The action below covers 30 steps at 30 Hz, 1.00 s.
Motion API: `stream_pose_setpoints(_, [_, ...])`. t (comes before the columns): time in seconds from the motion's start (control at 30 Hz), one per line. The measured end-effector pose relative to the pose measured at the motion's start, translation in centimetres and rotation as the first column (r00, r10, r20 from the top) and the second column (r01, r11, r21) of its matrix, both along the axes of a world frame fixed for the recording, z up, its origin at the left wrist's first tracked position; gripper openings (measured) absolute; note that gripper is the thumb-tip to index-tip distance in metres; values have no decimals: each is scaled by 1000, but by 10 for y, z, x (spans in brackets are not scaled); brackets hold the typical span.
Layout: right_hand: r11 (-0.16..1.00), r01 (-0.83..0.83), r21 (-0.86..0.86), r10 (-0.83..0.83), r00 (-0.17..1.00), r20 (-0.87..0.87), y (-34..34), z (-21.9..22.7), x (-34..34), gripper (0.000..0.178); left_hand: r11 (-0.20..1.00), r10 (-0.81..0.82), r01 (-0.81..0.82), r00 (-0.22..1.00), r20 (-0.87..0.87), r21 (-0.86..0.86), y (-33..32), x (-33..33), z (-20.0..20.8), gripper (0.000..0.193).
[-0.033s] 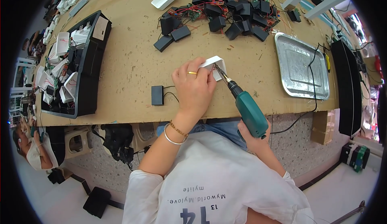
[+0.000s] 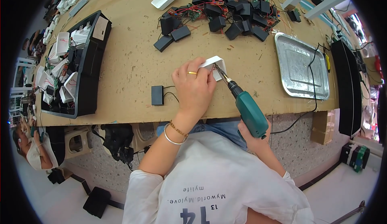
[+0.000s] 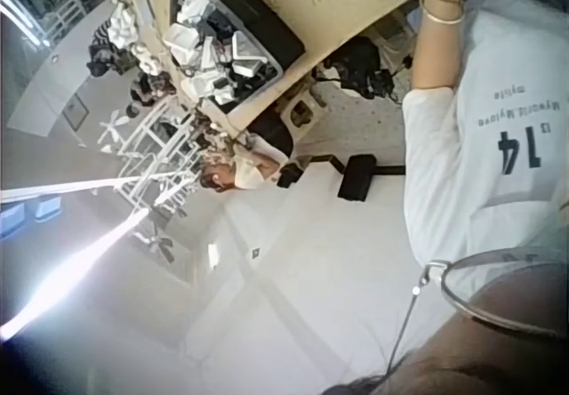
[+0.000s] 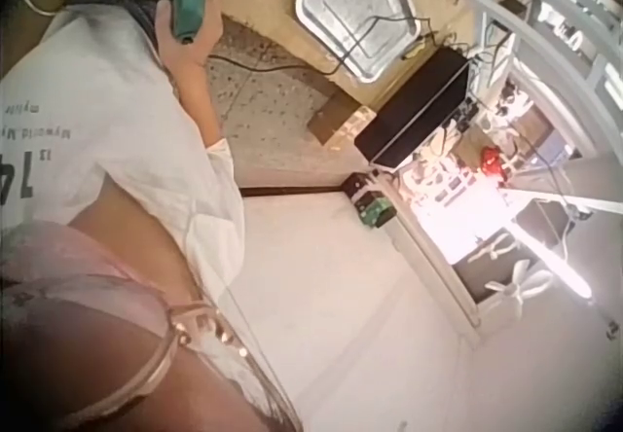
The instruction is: Soldering or heat-fusing components into plastic housings at a manual workstation.
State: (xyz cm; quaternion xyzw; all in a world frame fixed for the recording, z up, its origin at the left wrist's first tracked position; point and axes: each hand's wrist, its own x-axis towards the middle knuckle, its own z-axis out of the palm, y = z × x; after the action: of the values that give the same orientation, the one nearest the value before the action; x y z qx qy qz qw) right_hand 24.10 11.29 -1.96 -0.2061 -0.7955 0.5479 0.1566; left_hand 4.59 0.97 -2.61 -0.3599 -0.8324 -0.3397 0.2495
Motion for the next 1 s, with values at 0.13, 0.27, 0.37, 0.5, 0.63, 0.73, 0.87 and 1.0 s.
stream_pose_setpoints(0.13, [998,27,-50,-28,1000,-8,0,1,2,34,1000,-2,3,1000,8,-1,1,1,1,14])
stream_pose_setpoints(0.27, [999,7,-49,-7,1000,-7,0,0,2,35,1000,3,-3,1000,4,-2,-1,1,0,14])
stream_pose_setpoints(0.37, [999,-8,-46,6,1000,-26,0,-1,3,35,1000,0,0,1000,4,2,-1,1,0,14])
stream_pose_setpoints(0.5, [1000,14,-8,-14,1000,-21,-1,4,1,33,1000,-5,5,1000,2,5,0,0,1,14])
stream_pose_setpoints(0.63, [1000,7,-16,-8,999,-47,-1,1,0,28,1000,-8,8,1000,9,11,1,0,0,14])
stream_pose_setpoints(0.73, [996,26,-86,-26,1000,3,-1,-2,3,26,1000,0,0,1000,3,0,-2,1,0,14])
stream_pose_setpoints(0.87, [999,-2,-51,1,999,-35,2,-3,6,26,1000,-1,1,1000,10,-3,-2,1,0,14])
stream_pose_setpoints(1.0, [989,-3,-145,-14,993,-116,1,-15,17,28,1000,-14,14,999,30,-6,-1,2,0,14])
